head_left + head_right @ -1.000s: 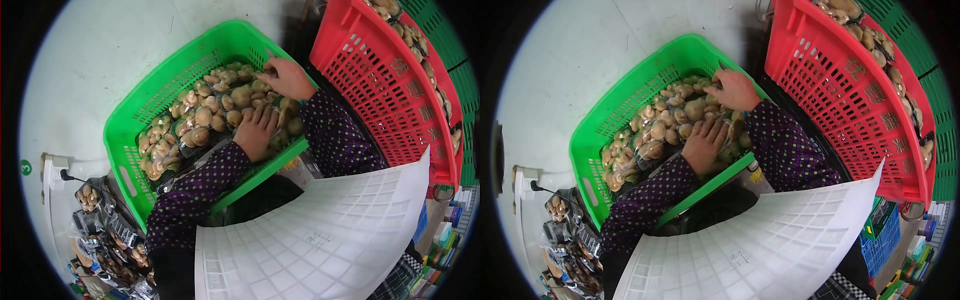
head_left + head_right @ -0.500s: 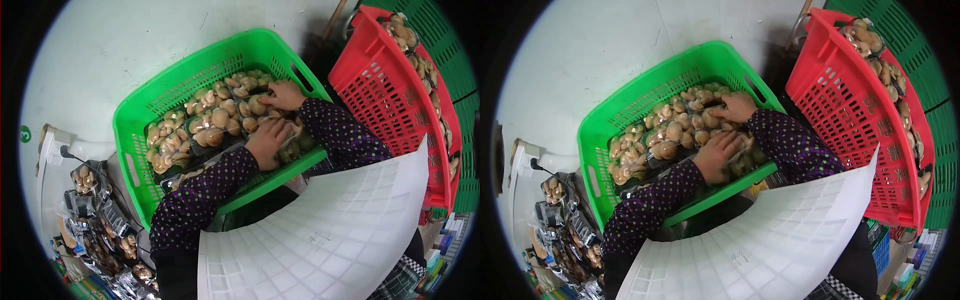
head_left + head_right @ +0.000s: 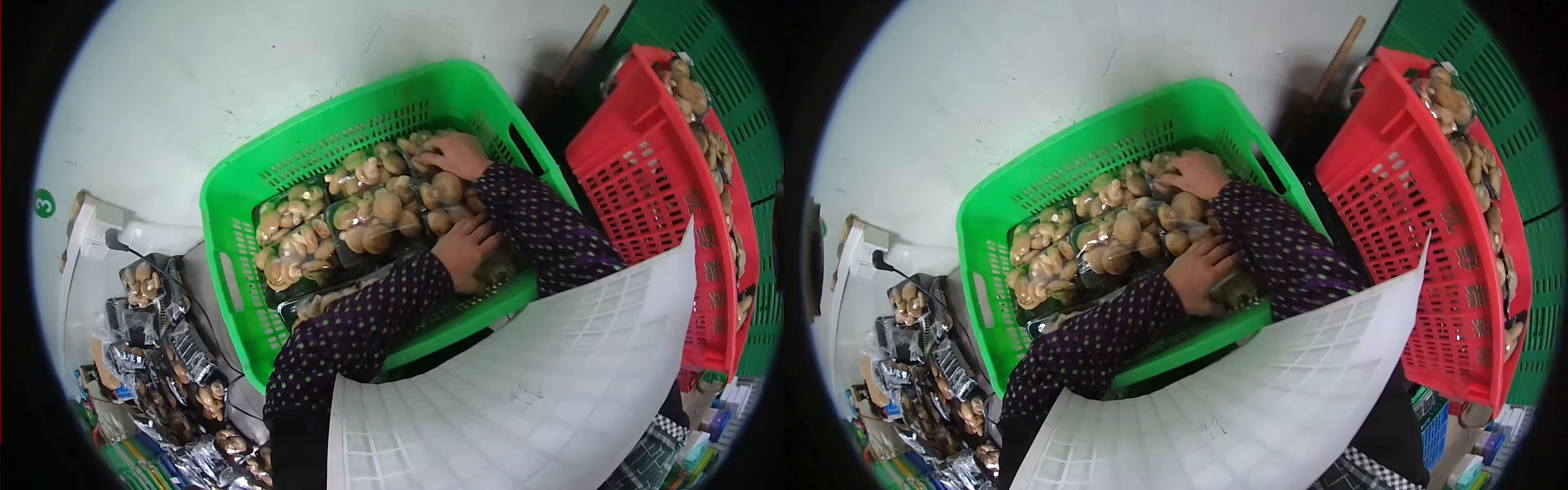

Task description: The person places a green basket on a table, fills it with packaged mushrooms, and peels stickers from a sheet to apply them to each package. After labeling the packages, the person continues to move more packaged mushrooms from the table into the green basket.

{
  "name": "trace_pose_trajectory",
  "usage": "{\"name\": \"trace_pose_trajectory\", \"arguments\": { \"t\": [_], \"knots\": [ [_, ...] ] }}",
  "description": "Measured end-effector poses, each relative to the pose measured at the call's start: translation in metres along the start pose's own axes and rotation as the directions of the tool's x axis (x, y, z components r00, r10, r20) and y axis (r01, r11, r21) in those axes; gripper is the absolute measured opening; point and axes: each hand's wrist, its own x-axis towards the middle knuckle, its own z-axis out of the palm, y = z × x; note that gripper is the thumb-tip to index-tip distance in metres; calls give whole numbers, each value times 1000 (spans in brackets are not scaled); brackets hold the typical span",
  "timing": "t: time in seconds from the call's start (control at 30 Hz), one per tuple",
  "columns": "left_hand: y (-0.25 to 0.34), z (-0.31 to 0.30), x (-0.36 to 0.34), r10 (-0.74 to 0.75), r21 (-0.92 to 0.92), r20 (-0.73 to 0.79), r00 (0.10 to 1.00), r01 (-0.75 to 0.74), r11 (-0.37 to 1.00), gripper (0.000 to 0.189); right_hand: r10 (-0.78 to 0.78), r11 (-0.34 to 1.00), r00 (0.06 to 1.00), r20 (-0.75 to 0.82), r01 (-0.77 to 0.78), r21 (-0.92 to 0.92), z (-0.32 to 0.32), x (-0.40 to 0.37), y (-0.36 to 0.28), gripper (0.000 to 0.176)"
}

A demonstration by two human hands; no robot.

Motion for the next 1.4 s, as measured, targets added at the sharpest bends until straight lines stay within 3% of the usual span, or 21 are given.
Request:
{"name": "trace_pose_trajectory", "arguments": {
  "t": [0.03, 0.1, 0.17, 0.2, 0.37, 0.43, 0.5, 0.57, 0.67, 0.73, 0.8, 0.9, 0.93, 1.0, 1.03, 1.1, 1.17, 1.2, 1.3, 1.33, 1.4],
  "knots": [
    [6, -14, -8, -77, -3, -74, 994, 77, 997, 95, 51, 998, 997, -64, -49, 30, -2, -6, 1, 47],
    [4, -24, -27, -166, -29, -137, 977, 163, 986, 96, 134, 991, 989, 70, -132, -25, -22, -21, -3, 46],
    [-6, -29, -41, -407, 178, -168, 898, 434, 883, 96, -12, 995, 978, -210, -10, -103, -22, -44, -5, 48],
    [-12, -21, -43, -391, 198, -143, 909, 414, 889, 99, -44, 998, 996, -79, 40, -51, -10, -53, -9, 46],
    [-20, -24, -44, -376, 217, -170, 911, 407, 887, 92, 5, 1000, 999, 40, -4, -5, -4, -54, -15, 50],
    [-27, -56, -64, -332, 148, -39, 943, 334, 931, 81, -25, 999, 1000, -19, 25, 19, -10, -52, -18, 50],
    [-13, -111, -98, -487, 6, -144, 862, 492, 870, 70, -53, 997, 998, -24, 51, -66, -17, -50, -15, 49],
    [20, -175, -141, -645, -416, -117, 755, 552, 722, 67, 116, 985, 985, 124, -130, 109, -37, -37, -14, 47],
    [94, -226, -185, -625, -863, -143, 767, 212, 458, 70, 176, 927, 978, 112, -203, 317, -66, -27, -25, 45],
    [136, -243, -193, -176, -670, -248, 953, -37, 741, 63, 198, 888, 973, 119, -230, 397, -64, -27, -24, 44],
    [153, -245, -194, 49, -553, -249, 967, -184, 812, 60, 195, 884, 970, 145, -238, 403, -66, -28, -28, 44],
    [171, -235, -202, -3, -402, -221, 975, -89, 911, 29, 165, 869, 980, 109, -197, 455, -68, -20, -34, 45],
    [182, -217, -214, -337, -234, -387, 859, 262, 936, 29, 225, 715, 961, 163, -276, 643, -74, -14, -39, 46],
    [172, -202, -217, -751, -545, -491, 440, 518, 660, 24, 218, 370, 934, 283, -348, 862, -99, -11, -65, 53],
    [152, -204, -210, -891, -848, -314, 328, 326, 419, 17, 90, 206, 958, 273, -286, 936, -123, -13, -88, 66],
    [127, -192, -210, -889, -903, -384, 249, 101, 418, 16, -97, -207, 960, 261, -276, 939, -160, -25, -136, 81],
    [117, -191, -212, -869, -882, -413, 272, 116, 456, 18, -344, -47, 932, 114, -138, 989, -169, -22, -127, 93],
    [115, -191, -212, -882, -885, -410, 233, 133, 447, 19, -357, -67, 931, 77, -108, 992, -172, -27, -132, 79],
    [111, -195, -208, -877, -868, -438, 198, 162, 470, 20, -245, 115, 964, 106, -79, 990, -165, -40, -128, 60],
    [112, -198, -207, -870, -862, -451, 200, 156, 483, 20, -164, 110, 958, 234, -218, 970, -171, -46, -130, 55],
    [113, -208, -207, -850, -851, -482, 212, 118, 512, 21, -69, 112, 968, 242, -233, 966, -163, -48, -133, 50]
  ]
}}
